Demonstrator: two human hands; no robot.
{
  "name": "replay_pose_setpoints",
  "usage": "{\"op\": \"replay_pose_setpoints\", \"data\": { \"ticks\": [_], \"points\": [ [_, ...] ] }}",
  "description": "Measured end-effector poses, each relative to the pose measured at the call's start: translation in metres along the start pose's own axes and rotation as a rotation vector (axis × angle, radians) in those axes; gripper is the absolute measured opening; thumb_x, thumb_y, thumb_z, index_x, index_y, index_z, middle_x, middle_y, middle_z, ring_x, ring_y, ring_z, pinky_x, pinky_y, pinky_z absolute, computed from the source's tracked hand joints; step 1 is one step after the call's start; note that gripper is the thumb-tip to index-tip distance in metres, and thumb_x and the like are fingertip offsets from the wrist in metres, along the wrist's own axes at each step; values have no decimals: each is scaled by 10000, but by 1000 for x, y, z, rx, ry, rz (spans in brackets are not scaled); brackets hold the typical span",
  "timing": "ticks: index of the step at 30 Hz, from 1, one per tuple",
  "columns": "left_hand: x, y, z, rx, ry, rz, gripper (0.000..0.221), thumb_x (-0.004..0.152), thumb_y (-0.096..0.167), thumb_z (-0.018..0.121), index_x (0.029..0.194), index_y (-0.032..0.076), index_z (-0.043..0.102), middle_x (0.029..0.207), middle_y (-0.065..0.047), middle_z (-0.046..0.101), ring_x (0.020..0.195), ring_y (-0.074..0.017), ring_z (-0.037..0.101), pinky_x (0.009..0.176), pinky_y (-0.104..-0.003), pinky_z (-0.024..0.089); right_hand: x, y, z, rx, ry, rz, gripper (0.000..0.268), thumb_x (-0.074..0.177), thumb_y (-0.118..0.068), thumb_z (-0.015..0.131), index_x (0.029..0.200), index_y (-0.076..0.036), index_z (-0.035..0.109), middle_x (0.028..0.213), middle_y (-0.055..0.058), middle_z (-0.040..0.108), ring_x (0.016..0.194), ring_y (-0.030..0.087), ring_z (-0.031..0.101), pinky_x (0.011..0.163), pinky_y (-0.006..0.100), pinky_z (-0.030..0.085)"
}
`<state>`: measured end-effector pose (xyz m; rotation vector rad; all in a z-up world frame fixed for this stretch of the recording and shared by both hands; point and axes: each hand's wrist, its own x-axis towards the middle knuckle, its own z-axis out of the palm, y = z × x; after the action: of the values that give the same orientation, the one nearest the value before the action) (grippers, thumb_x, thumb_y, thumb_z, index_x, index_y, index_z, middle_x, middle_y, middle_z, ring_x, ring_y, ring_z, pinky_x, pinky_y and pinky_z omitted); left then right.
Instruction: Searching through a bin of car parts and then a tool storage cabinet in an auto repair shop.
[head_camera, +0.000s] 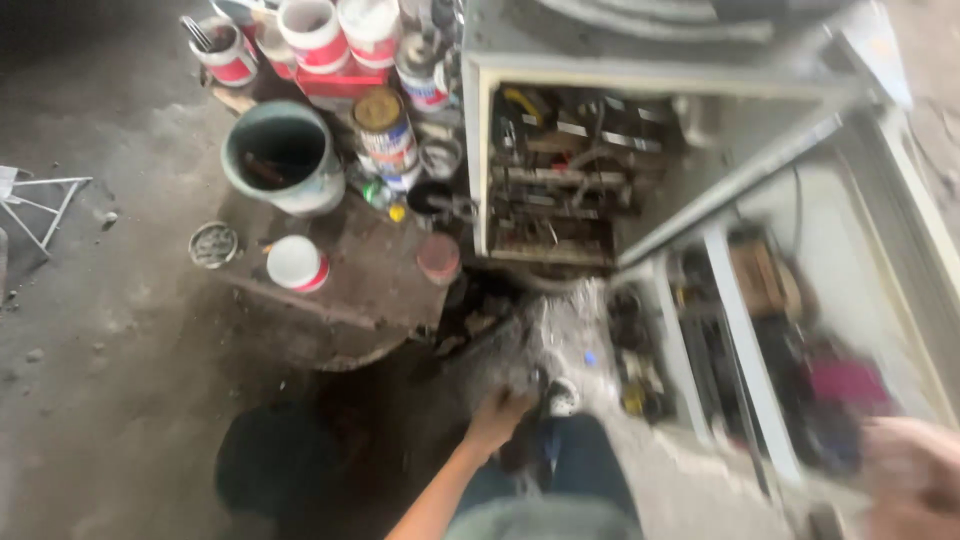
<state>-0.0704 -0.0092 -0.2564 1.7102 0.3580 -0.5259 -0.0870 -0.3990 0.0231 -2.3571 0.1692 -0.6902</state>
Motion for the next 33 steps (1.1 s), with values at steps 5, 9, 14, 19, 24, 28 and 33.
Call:
{"op": "replay_pose_setpoints", "data": {
  "ticks": [5, 9, 14, 19, 24, 28, 33],
  "points": [
    [112, 26, -34, -279, 252, 99, 295, 910, 290, 719, 1095, 94, 597, 865, -2, 585, 763, -120, 522, 664, -306, 482, 7, 83, 199, 208, -368, 179, 126, 934, 14, 744, 1059, 14, 763, 963, 167, 740, 817, 298, 655, 717, 392, 517],
    [191, 111, -85, -7, 667, 430, 445, 922, 273, 815, 910, 26, 445, 730, -103, 457, 657, -191, 430, 590, -387, 406, 24, 90, 302, 175, -669, 4, 196, 830, -136, 775, 1012, -65, 772, 1025, 72, 763, 993, 209, 747, 834, 352, 595],
    [266, 188, -114, 12, 1016, 719, 656, 775, 338, 930, 1004, 9, 411, 814, -90, 496, 714, -215, 463, 654, -371, 460, 36, 113, 413, 53, -873, 172, 160, 839, -165, 766, 986, -107, 797, 1051, 27, 789, 1058, 173, 753, 810, 343, 649],
    [324, 207, -121, -9, 1096, 870, 754, 651, 367, 972, 1032, -3, 437, 815, -123, 523, 702, -257, 508, 657, -390, 486, 55, 156, 510, 35, -668, -237, 265, 782, -220, 834, 1038, -157, 806, 1060, 32, 799, 1017, 210, 744, 892, 378, 578],
    [364, 202, -121, 18, 1191, 1188, 526, 811, 242, 900, 1041, 0, 493, 883, -152, 621, 792, -279, 619, 742, -386, 515, 86, 183, 574, 307, -657, -187, 206, 820, -169, 774, 1021, -125, 782, 1053, 46, 793, 992, 196, 782, 810, 359, 666],
    [379, 194, -122, 15, 1150, 1286, 432, 866, 183, 840, 1031, -6, 487, 865, -174, 647, 750, -308, 668, 719, -391, 536, 104, 213, 609, 372, -648, -124, 268, 806, -160, 757, 1071, -121, 780, 1085, 44, 764, 974, 178, 779, 736, 344, 706],
    [389, 187, -123, 60, 1198, 1393, 498, 890, 235, 828, 1085, -31, 454, 928, -203, 680, 810, -357, 699, 724, -432, 552, 106, 252, 647, 207, -513, -272, 252, 805, -225, 827, 1043, -144, 809, 1005, 48, 811, 873, 179, 807, 727, 352, 668]
  ]
}}
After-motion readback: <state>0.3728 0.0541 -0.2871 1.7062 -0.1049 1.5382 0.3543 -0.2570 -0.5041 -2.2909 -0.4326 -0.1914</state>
